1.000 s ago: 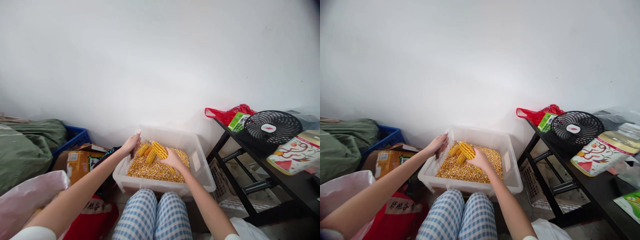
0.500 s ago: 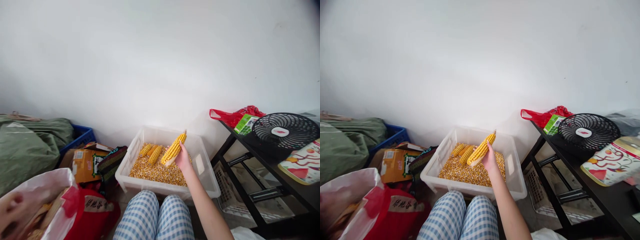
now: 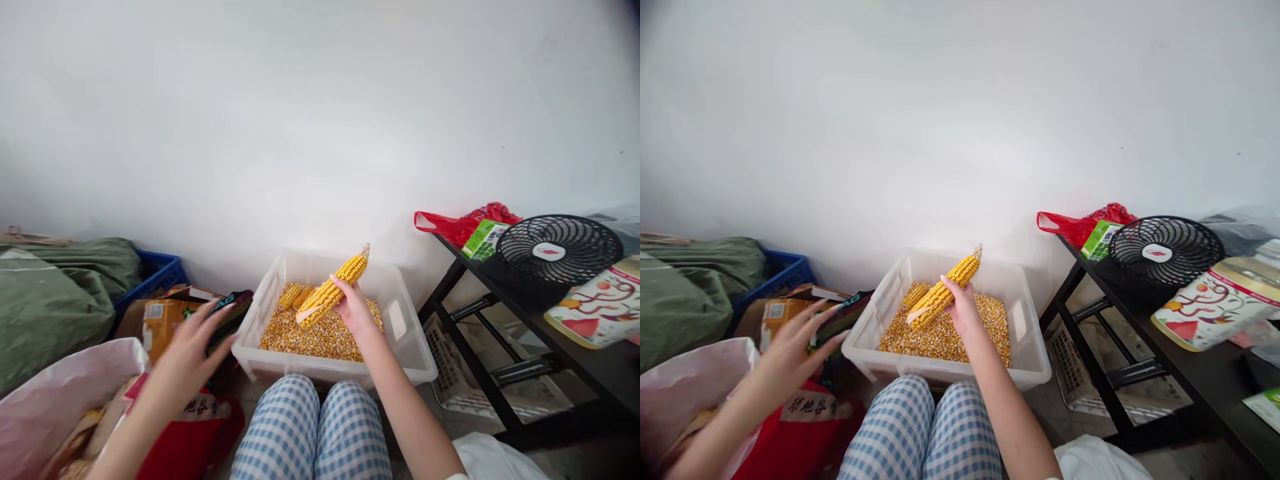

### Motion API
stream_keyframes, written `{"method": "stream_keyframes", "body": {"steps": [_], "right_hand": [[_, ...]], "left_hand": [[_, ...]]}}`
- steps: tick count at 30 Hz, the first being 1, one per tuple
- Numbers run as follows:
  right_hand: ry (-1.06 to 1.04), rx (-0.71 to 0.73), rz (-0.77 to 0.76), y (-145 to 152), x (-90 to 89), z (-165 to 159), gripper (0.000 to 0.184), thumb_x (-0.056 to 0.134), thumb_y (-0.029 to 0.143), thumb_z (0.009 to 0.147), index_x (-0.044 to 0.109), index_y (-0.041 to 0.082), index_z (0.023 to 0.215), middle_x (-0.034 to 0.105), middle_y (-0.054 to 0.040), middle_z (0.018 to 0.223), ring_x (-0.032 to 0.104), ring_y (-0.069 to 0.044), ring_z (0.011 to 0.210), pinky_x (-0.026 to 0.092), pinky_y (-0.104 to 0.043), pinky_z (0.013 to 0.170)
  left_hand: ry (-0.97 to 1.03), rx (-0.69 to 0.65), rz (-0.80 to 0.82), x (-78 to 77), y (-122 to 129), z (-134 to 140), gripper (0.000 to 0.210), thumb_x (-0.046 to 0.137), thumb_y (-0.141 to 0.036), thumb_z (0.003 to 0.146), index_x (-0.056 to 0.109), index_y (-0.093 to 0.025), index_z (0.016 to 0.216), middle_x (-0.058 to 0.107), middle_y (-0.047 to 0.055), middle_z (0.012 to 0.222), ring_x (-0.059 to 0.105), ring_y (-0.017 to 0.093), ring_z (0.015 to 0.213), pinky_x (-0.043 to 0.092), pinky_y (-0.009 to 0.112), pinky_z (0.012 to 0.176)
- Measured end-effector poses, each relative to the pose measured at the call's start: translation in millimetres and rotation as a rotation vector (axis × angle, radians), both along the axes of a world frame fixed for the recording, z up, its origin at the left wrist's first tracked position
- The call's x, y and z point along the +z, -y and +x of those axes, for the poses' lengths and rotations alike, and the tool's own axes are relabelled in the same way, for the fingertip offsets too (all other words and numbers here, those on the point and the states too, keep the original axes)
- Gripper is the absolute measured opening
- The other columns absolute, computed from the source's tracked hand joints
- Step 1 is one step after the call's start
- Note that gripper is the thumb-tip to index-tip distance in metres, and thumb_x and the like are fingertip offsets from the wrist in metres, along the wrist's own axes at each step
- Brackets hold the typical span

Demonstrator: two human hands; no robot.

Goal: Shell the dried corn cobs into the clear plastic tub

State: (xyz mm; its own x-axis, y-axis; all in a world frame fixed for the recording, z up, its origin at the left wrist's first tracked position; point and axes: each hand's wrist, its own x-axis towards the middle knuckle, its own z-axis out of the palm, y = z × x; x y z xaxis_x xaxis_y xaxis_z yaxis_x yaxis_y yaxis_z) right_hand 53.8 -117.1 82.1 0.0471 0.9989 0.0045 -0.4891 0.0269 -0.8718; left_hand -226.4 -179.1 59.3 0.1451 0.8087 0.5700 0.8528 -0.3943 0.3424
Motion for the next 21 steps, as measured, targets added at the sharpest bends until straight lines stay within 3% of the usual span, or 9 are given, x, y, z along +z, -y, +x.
{"method": "stream_keyframes", "body": {"steps": [3,4,6,8,12,15,18,21], "right_hand": [[-0.058,0.024,-0.021,10.3,7.0,-13.8,0.04,0.069,0.033,0.064,0.047,0.021,0.095,0.058,0.0009,0.081,0.058,-0.014,0.072,0.048,-0.021,0.053],[-0.075,0.031,-0.026,13.2,8.7,-17.1,0.039,0.069,0.034,0.064,0.048,0.021,0.095,0.058,0.0005,0.081,0.058,-0.014,0.072,0.048,-0.02,0.052],[-0.119,0.019,-0.031,17.1,10.7,-19.9,0.037,0.068,0.034,0.065,0.049,0.02,0.093,0.059,0.0006,0.08,0.058,-0.014,0.071,0.047,-0.02,0.052],[-0.185,-0.011,-0.033,18.4,9.6,-17.7,0.033,0.068,0.033,0.065,0.05,0.021,0.091,0.059,0.002,0.079,0.058,-0.013,0.07,0.047,-0.02,0.052],[-0.337,0.021,-0.131,15.7,-1.1,-5.5,0.026,0.064,0.035,0.069,0.052,0.02,0.087,0.061,0.0007,0.078,0.059,-0.014,0.069,0.048,-0.022,0.052],[-0.456,0.083,-0.199,13.0,-9.7,4.2,0.026,0.058,0.041,0.074,0.054,0.018,0.085,0.063,-0.0031,0.079,0.061,-0.017,0.072,0.051,-0.027,0.054],[-0.57,0.079,-0.187,10.1,-11.7,15.9,0.022,0.051,0.039,0.08,0.055,0.017,0.083,0.065,-0.0034,0.076,0.062,-0.017,0.071,0.052,-0.028,0.057],[-0.631,0.048,-0.149,6.8,-7.2,31.4,0.018,0.047,0.033,0.083,0.055,0.017,0.085,0.066,-0.0028,0.077,0.062,-0.015,0.072,0.052,-0.025,0.058]], "left_hand": [[0.095,-0.171,-0.027,-0.3,-11.2,72.6,0.066,0.053,-0.046,0.077,0.031,-0.021,0.134,0.035,0.01,0.137,0.034,0.025,0.125,0.032,0.04,0.101],[0.154,-0.233,-0.02,-1.0,-15.9,94.3,0.063,0.051,-0.045,0.079,0.032,-0.02,0.134,0.039,0.01,0.135,0.037,0.024,0.123,0.034,0.039,0.1],[0.333,-0.294,-0.056,-3.9,-24.6,126.3,0.045,0.039,-0.038,0.086,0.043,-0.022,0.128,0.05,0.008,0.126,0.046,0.021,0.116,0.037,0.036,0.097],[0.618,-0.278,-0.07,-6.7,-31.3,141.4,0.037,0.034,-0.037,0.088,0.058,-0.02,0.111,0.059,0.008,0.115,0.052,0.02,0.109,0.038,0.035,0.095],[1.409,-0.314,-0.205,0.2,-39.6,140.0,0.04,0.037,-0.045,0.086,0.06,-0.015,0.076,0.067,0.007,0.075,0.063,0.019,0.084,0.045,0.034,0.083],[1.828,-0.463,-0.378,13.2,-40.8,130.7,0.033,0.041,-0.038,0.087,0.051,-0.016,0.064,0.046,-0.005,0.036,0.056,0.01,0.045,0.048,0.026,0.071],[1.839,-0.514,-0.514,18.5,-35.4,112.5,0.031,0.039,-0.03,0.089,0.044,-0.017,0.061,0.025,-0.011,0.026,0.025,0.003,0.023,0.044,0.017,0.052],[1.499,-0.315,-0.472,15.2,-18.4,69.3,0.035,0.037,-0.038,0.087,0.046,-0.017,0.06,0.026,-0.009,0.027,0.023,0.005,0.023,0.036,0.017,0.038]]}}
